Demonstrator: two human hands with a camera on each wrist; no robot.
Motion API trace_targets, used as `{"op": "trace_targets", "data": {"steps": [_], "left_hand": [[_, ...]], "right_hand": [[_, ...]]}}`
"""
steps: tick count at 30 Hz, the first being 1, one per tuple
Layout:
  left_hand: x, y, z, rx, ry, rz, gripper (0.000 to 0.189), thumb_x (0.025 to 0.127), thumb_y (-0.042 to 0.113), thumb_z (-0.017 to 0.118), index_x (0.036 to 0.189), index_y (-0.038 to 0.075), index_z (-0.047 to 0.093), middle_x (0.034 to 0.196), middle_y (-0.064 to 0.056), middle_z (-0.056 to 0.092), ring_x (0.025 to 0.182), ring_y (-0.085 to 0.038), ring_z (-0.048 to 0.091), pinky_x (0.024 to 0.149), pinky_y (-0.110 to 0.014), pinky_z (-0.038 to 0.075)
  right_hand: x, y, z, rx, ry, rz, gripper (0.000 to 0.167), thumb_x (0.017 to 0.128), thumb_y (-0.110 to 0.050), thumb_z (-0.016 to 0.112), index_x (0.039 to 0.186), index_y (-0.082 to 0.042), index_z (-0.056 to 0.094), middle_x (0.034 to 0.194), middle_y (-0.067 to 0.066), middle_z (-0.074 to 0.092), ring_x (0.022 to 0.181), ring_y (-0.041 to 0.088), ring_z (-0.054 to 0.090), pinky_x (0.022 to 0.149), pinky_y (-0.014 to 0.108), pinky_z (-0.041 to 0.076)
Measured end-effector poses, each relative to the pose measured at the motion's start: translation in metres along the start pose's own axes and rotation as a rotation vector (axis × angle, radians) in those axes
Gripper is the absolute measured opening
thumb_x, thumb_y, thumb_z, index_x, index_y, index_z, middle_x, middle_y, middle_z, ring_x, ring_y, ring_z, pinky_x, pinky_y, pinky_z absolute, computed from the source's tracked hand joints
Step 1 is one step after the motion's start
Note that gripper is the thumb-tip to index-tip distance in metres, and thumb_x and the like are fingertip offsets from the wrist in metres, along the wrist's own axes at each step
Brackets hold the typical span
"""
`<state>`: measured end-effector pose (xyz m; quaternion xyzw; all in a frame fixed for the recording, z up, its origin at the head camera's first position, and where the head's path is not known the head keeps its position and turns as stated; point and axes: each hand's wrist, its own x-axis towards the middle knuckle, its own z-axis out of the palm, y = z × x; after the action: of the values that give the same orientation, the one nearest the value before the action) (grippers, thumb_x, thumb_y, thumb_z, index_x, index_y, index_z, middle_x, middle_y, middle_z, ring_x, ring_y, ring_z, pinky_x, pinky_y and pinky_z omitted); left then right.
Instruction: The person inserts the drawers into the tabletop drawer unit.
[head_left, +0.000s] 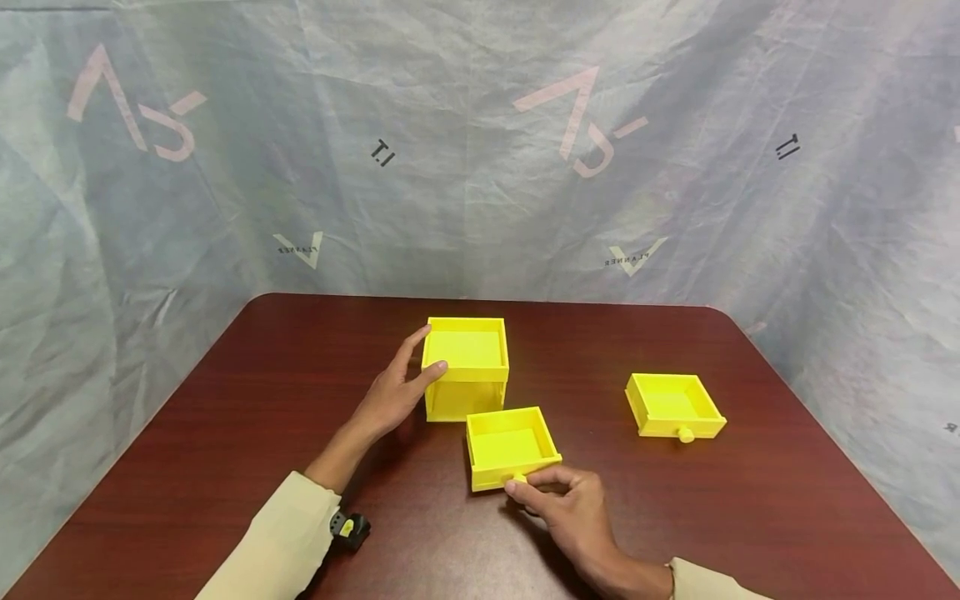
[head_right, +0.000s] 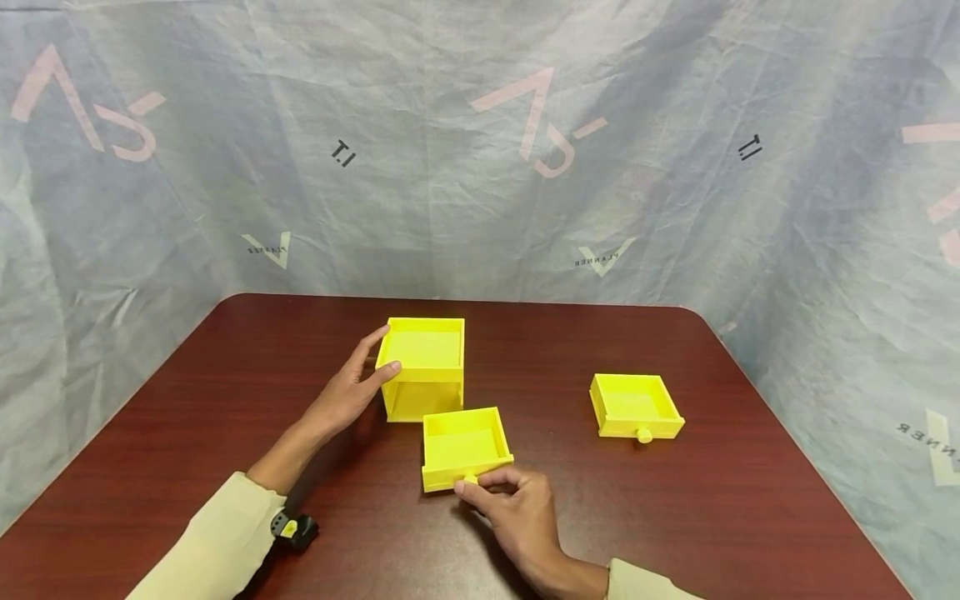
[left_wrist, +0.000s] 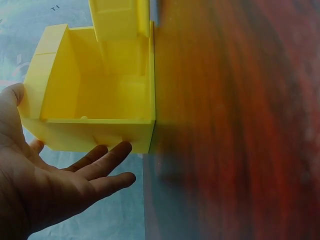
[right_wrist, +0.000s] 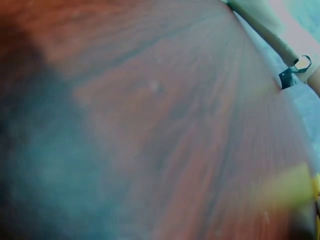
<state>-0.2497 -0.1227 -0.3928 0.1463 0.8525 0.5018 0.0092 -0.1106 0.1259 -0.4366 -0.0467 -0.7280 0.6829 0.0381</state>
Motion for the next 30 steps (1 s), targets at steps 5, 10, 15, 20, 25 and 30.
{"op": "trace_targets", "data": {"steps": [5, 10, 15, 20, 25, 30], "left_hand": [[-0.001, 0.000, -0.001, -0.001, 0.002, 0.004, 0.072, 0.095, 0.063, 0.054, 0.155, 0.049, 0.017, 0.161, -0.003, 0.026, 0.138, -0.038, 0.039, 0.101, -0.067, 0.036], [-0.002, 0.001, -0.001, -0.006, 0.000, 0.007, 0.072, 0.095, 0.062, 0.054, 0.156, 0.047, 0.018, 0.162, -0.003, 0.024, 0.138, -0.038, 0.038, 0.102, -0.067, 0.036], [-0.002, 0.001, -0.001, -0.006, 0.003, 0.012, 0.073, 0.095, 0.062, 0.055, 0.156, 0.046, 0.018, 0.162, -0.002, 0.024, 0.138, -0.038, 0.038, 0.102, -0.066, 0.036], [-0.002, 0.000, -0.002, -0.006, 0.012, 0.014, 0.073, 0.095, 0.062, 0.055, 0.156, 0.046, 0.019, 0.161, -0.001, 0.026, 0.138, -0.035, 0.039, 0.102, -0.064, 0.038], [-0.002, 0.000, -0.001, -0.001, 0.005, 0.011, 0.073, 0.094, 0.063, 0.054, 0.155, 0.048, 0.018, 0.162, -0.001, 0.025, 0.139, -0.037, 0.038, 0.102, -0.065, 0.036], [-0.002, 0.000, -0.001, 0.000, 0.009, 0.009, 0.072, 0.094, 0.063, 0.055, 0.155, 0.049, 0.018, 0.160, -0.001, 0.028, 0.137, -0.034, 0.041, 0.101, -0.063, 0.039]], "right_hand": [[0.000, -0.001, 0.003, -0.018, -0.007, -0.012, 0.021, 0.077, -0.009, 0.086, 0.084, 0.006, 0.074, 0.081, 0.015, 0.073, 0.072, 0.022, 0.073, 0.065, 0.034, 0.059], [0.000, -0.001, 0.006, -0.017, -0.008, -0.009, 0.020, 0.077, -0.009, 0.086, 0.085, 0.006, 0.074, 0.080, 0.014, 0.073, 0.070, 0.022, 0.072, 0.064, 0.034, 0.059], [-0.001, -0.002, 0.010, 0.001, -0.023, -0.006, 0.020, 0.078, -0.007, 0.085, 0.085, 0.007, 0.074, 0.081, 0.016, 0.073, 0.071, 0.019, 0.072, 0.066, 0.034, 0.059], [-0.002, -0.003, 0.016, 0.011, -0.043, -0.023, 0.019, 0.077, -0.006, 0.085, 0.085, 0.007, 0.074, 0.079, 0.016, 0.073, 0.070, 0.020, 0.072, 0.067, 0.033, 0.059], [-0.002, -0.003, 0.020, -0.007, -0.034, -0.037, 0.017, 0.078, -0.007, 0.085, 0.084, 0.005, 0.075, 0.078, 0.014, 0.073, 0.069, 0.022, 0.072, 0.065, 0.032, 0.059], [-0.001, -0.002, 0.020, -0.027, -0.033, -0.035, 0.017, 0.078, -0.009, 0.085, 0.084, 0.004, 0.076, 0.078, 0.013, 0.074, 0.068, 0.023, 0.073, 0.064, 0.032, 0.059]]}}
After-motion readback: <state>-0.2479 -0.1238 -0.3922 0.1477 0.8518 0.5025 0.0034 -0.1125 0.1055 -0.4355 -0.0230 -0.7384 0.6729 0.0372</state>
